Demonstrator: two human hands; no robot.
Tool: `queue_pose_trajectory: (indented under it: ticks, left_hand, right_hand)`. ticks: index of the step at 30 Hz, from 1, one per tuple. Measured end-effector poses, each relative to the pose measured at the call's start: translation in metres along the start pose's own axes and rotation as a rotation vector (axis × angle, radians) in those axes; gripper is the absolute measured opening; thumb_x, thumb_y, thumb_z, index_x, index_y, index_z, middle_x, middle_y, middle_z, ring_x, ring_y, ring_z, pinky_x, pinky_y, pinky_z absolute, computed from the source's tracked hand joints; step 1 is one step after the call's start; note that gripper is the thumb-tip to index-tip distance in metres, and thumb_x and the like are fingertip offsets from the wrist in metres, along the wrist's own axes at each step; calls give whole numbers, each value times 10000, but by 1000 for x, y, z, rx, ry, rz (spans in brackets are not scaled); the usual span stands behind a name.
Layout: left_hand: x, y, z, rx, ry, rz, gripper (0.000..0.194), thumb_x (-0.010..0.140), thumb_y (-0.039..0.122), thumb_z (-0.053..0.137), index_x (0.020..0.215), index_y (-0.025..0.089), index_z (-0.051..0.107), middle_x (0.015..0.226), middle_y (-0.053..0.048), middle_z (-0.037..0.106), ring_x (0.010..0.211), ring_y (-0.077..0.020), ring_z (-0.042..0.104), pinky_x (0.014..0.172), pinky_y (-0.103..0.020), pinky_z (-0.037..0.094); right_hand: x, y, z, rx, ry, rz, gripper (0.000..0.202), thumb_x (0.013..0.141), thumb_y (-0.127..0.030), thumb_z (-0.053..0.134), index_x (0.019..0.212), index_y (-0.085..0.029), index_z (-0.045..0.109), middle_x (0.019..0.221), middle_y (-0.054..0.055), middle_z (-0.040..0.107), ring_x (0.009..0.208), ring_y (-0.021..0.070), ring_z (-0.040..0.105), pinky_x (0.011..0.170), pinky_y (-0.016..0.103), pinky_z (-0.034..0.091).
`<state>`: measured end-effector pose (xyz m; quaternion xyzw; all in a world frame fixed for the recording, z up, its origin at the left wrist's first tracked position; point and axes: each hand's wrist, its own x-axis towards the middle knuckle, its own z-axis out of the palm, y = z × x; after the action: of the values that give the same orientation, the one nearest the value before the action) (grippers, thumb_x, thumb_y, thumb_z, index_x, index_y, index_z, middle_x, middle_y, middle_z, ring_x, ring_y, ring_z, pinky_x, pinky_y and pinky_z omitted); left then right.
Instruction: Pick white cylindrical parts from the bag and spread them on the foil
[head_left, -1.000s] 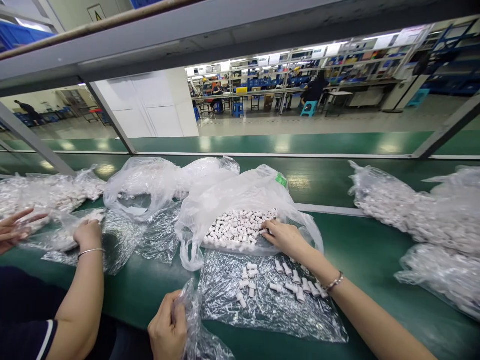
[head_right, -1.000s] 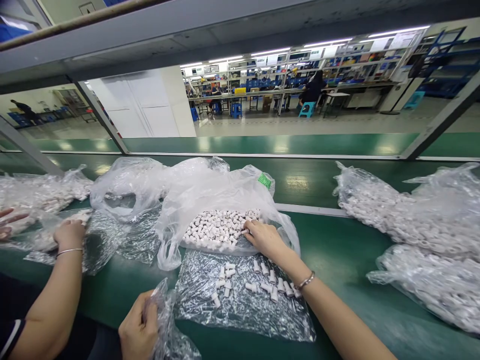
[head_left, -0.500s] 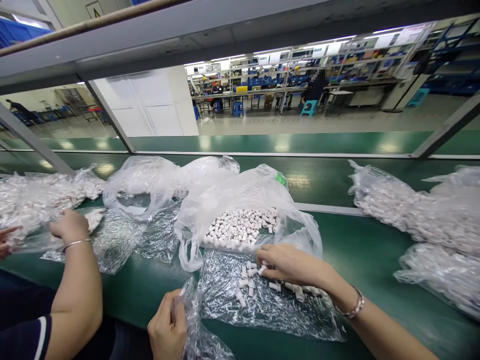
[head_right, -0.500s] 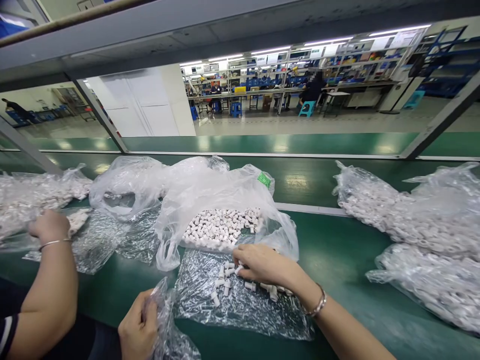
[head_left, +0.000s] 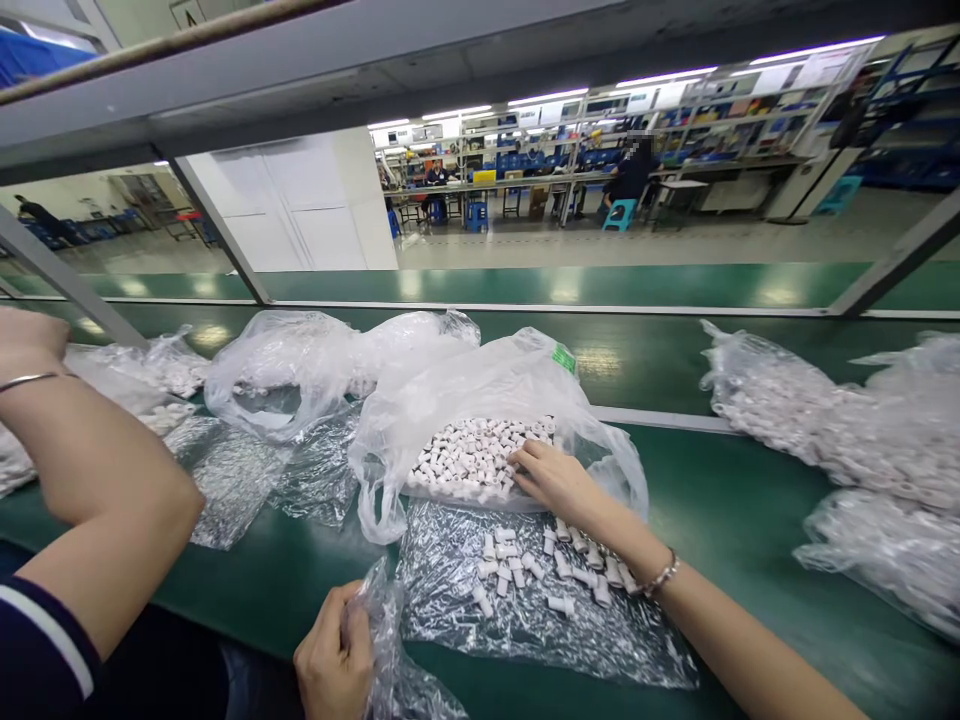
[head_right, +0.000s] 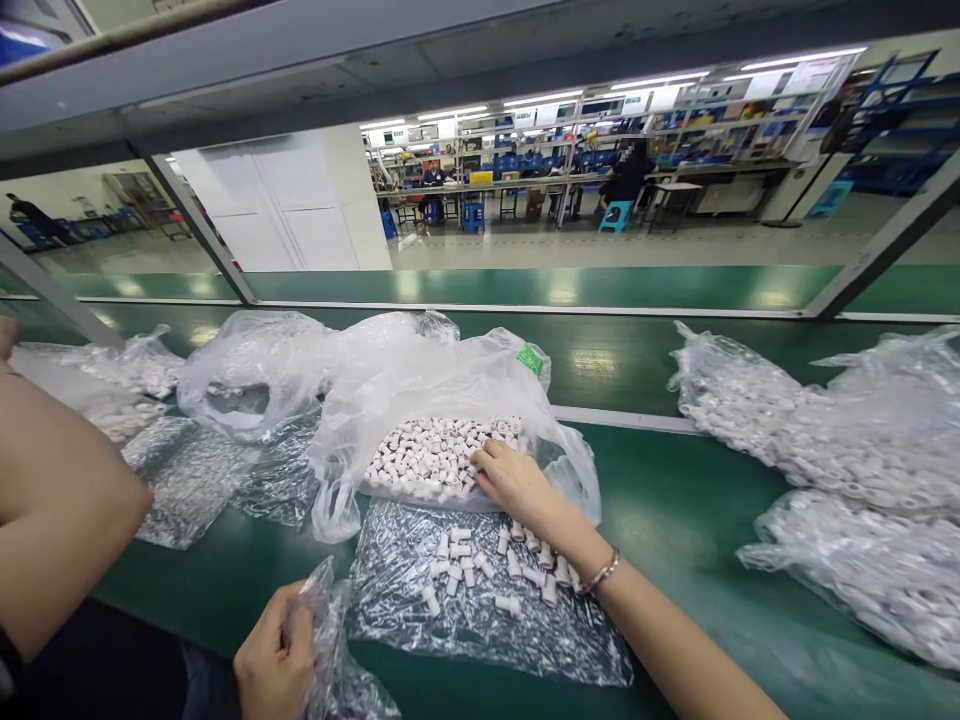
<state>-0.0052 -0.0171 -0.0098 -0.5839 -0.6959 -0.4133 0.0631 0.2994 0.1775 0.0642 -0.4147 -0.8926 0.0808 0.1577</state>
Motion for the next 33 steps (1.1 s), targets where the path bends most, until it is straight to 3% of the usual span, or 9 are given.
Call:
queue_pose_trajectory:
  ticks: [7, 13, 16, 20, 23, 25, 28, 30, 33]
  left_hand:
    - [1, -1, 1, -8, 7, 31, 162, 902, 210, 469, 876, 204, 629, 706, 20, 684, 586, -122, 658, 560, -177, 477]
    - [-1, -3, 0, -3, 11, 38, 164, 903, 211, 470, 881, 207, 632, 713, 21, 692, 587, -125, 664, 559, -180, 479]
    - [-1, -3, 0, -3, 14, 43, 163, 908, 211, 468, 886, 205, 630, 722, 19, 695, 599, -126, 670, 566, -178, 483]
    - [-1, -3, 1, 1, 13, 54, 166, 919, 206, 461, 893, 205, 625, 730, 21, 692, 613, -121, 673, 585, -174, 488]
    - [-1, -4, 2, -6, 21, 60, 160, 914, 207, 467, 894, 206, 626, 734, 17, 695, 622, -128, 677, 591, -181, 491]
    - [-1, -3, 3, -14, 20, 50, 158, 909, 205, 470, 892, 207, 627, 731, 17, 693, 621, -131, 674, 591, -184, 488]
    - [-2, 2, 2, -25, 13, -17, 168, 912, 217, 460, 891, 206, 627, 726, 12, 678, 609, -132, 649, 581, -196, 468]
    - [-2, 7, 1, -34, 16, -64, 181, 917, 225, 448, 884, 207, 626, 721, 7, 669, 606, -139, 635, 578, -208, 455]
    - [-2, 11, 0, -45, 20, -87, 188, 915, 239, 451, 863, 210, 629, 704, 8, 663, 592, -142, 628, 571, -214, 446]
  right_hand:
    - [0, 7, -9, 205, 8, 178, 130, 942, -260, 500, 919, -199, 612, 978, 58, 598, 828, 189, 588, 707, 307, 457]
    - [-2, 5, 2, 110, -33, 21, 171, 934, -214, 501, 1069, -202, 607, 1052, 90, 585, 957, 230, 581, 744, 323, 467]
    - [0, 5, 3, 154, -9, 74, 133, 917, -260, 543, 1005, -192, 616, 1020, 89, 590, 932, 233, 580, 770, 347, 467]
    - [3, 5, -15, 670, -25, 307, 263, 939, -434, 500, 953, -186, 587, 962, 71, 605, 839, 202, 589, 738, 345, 484]
    - [4, 3, -25, 1061, -27, 367, 323, 958, -488, 437, 1001, -188, 549, 997, 68, 598, 840, 178, 590, 729, 320, 495]
    - [4, 0, -22, 1000, -34, 369, 313, 947, -494, 466, 978, -193, 543, 904, 36, 590, 738, 153, 555, 653, 291, 462]
    - [4, -9, -9, 573, -72, 355, 272, 922, -469, 530, 902, -201, 574, 723, -7, 548, 615, 146, 481, 550, 269, 350]
    - [4, -14, 1, 339, -80, 350, 225, 905, -423, 563, 887, -202, 601, 695, 0, 552, 620, 162, 492, 546, 275, 315]
    - [6, -16, 7, 245, -92, 363, 189, 885, -386, 591, 906, -201, 628, 716, 17, 588, 654, 183, 525, 563, 286, 317]
